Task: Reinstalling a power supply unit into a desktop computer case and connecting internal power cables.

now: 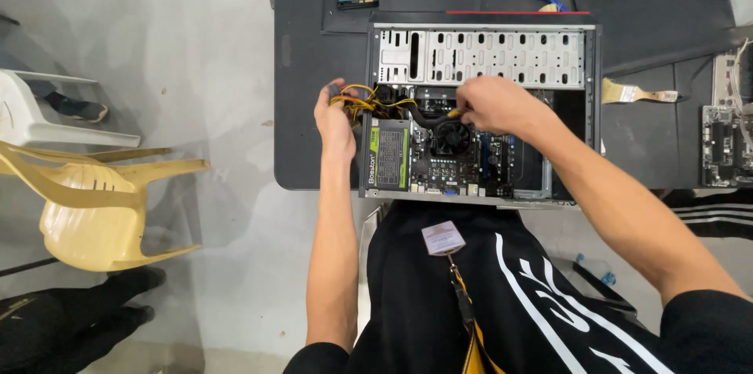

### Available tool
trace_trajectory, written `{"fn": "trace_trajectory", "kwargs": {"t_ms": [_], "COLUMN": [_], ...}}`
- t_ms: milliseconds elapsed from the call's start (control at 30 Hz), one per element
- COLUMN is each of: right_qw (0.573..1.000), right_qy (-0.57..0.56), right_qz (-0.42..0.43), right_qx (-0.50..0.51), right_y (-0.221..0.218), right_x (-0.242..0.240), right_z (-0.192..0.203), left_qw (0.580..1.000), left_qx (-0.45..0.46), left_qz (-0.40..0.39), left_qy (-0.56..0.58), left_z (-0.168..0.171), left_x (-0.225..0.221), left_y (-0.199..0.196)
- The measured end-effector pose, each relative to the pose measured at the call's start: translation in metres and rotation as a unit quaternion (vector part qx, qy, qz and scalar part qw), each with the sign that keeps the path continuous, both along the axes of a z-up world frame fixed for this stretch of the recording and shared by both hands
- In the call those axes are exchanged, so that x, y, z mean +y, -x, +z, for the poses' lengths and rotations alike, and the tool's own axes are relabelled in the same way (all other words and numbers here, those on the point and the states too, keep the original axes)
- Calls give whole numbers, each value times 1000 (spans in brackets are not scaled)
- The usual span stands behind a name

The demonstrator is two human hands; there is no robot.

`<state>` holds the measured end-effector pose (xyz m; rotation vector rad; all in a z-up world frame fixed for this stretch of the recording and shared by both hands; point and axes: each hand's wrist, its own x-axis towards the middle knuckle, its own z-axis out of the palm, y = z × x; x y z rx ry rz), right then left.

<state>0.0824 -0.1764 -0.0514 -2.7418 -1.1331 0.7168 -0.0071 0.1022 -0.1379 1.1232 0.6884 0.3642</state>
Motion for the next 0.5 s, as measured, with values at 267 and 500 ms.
{"fn": "trace_trajectory", "kwargs": {"t_ms": [267,500], "right_qw": [996,951], "right_qy": [-13,-254], "right_qz": [-83,-148], "right_qx": [-43,92], "right_y": [14,40], "right_x": [-36,-32], "right_z": [-91,-16], "left_qw": [960,785], "left_qx": [-56,14], "left_qz": [-157,-388], "left_qy": [-223,-483], "left_z": [24,96], "left_x": [-3,8], "left_y": [1,16]}}
